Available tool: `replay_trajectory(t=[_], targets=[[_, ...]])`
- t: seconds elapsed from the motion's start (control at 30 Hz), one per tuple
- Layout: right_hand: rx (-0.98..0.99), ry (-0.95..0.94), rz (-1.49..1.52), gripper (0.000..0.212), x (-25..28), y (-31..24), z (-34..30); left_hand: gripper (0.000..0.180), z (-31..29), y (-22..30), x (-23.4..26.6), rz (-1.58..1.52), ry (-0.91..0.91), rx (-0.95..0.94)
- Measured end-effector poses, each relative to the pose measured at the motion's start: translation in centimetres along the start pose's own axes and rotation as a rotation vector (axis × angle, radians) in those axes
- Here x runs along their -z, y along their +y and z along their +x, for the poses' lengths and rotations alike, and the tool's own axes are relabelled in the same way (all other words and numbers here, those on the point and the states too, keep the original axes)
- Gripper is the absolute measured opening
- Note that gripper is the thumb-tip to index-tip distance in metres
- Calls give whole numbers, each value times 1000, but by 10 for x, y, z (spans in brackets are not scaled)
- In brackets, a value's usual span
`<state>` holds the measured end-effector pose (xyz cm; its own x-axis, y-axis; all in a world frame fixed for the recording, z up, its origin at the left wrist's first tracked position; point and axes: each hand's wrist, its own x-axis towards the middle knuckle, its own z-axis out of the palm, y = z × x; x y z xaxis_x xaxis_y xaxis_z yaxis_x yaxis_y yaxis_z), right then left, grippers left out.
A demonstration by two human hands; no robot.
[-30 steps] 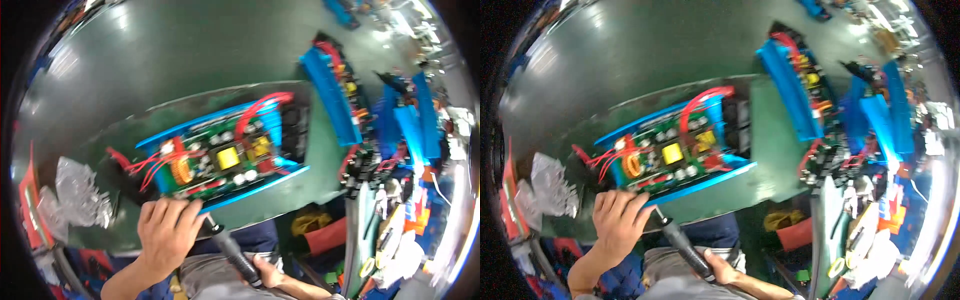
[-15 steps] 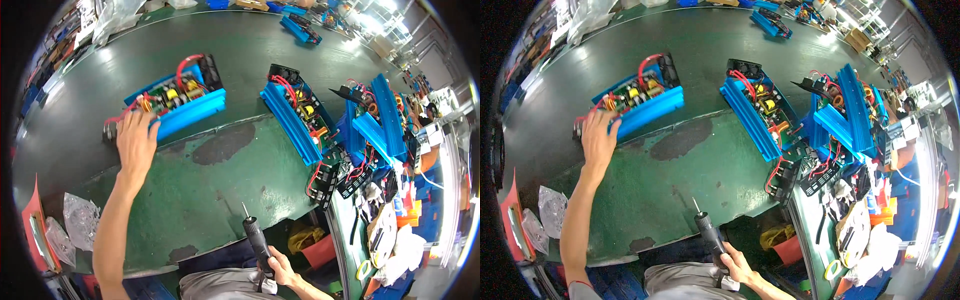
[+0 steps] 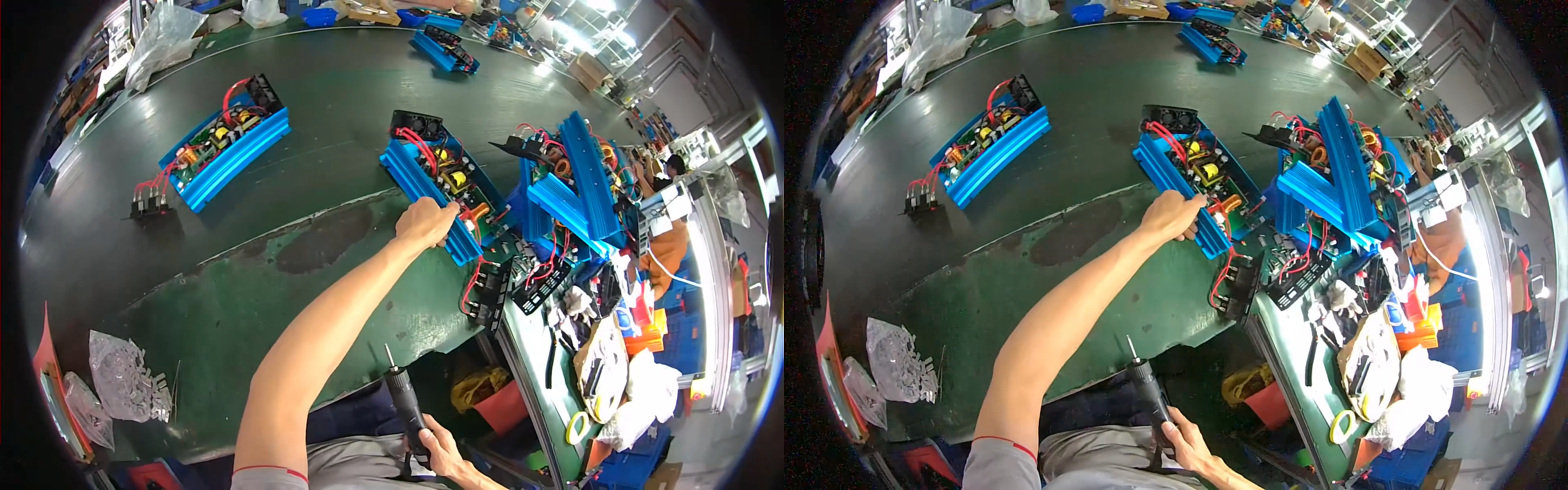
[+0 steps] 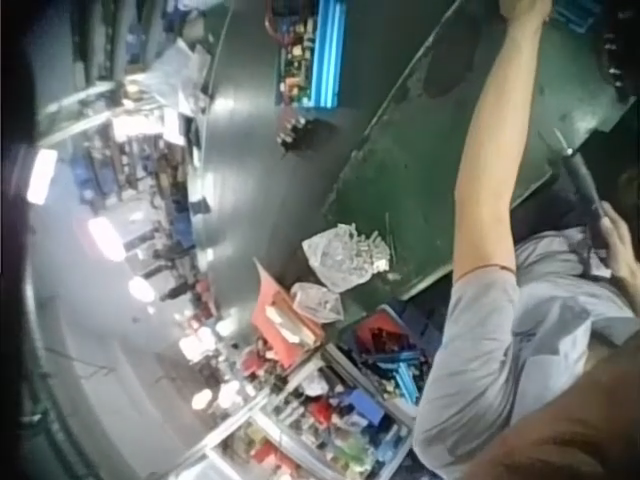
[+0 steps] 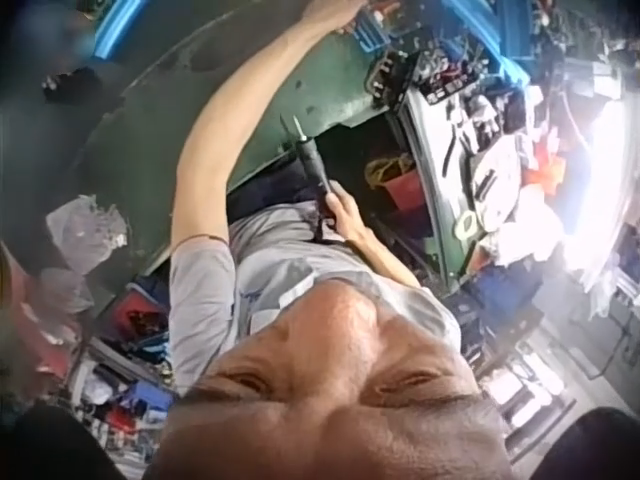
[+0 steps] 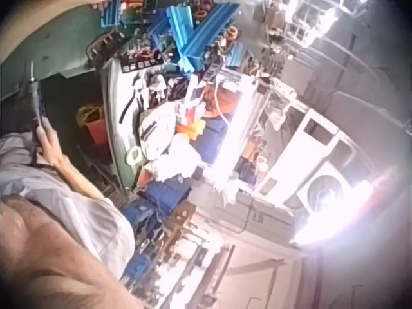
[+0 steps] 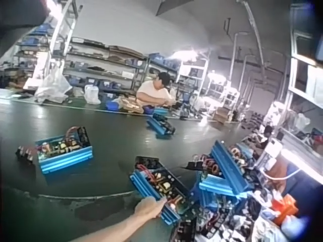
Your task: The person assembles electronic power inverters on a factory production line by securing circuit boards, casings, and wires with screws using an electric screwdriver.
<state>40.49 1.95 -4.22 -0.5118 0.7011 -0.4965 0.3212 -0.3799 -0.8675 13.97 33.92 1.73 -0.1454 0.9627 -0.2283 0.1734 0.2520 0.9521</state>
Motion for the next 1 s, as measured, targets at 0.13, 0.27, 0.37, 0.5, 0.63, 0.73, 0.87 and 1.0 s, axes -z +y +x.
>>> replay_trajectory(t=[0.13,0.27,0.37,0.5,0.63,0.73,0.87,1.0], targets=[[27,78,80,61,5,-4,-8,58,-9,27,1,110,47,26],[196,281,105,77,17,-6,-15,61,-11,28,32,84,56,20],[372,415,134,60,38,-27,-11,61,-17,19,55,137,46,24],[354,564,109,38,74,-67,7,57,-43,3,76,154,36,78],[130,507,40,49,121,-109,32,48,-101,6,85,99,54,105],[232,544,-371,54,140,-140,61,47,-143,4,83,89,133,203],[651,696,-963,41,138,-185,71,46,-193,-3,71,77,253,339],[443,84,-624,40,130,-191,45,36,-232,1,43,-89,371,441]])
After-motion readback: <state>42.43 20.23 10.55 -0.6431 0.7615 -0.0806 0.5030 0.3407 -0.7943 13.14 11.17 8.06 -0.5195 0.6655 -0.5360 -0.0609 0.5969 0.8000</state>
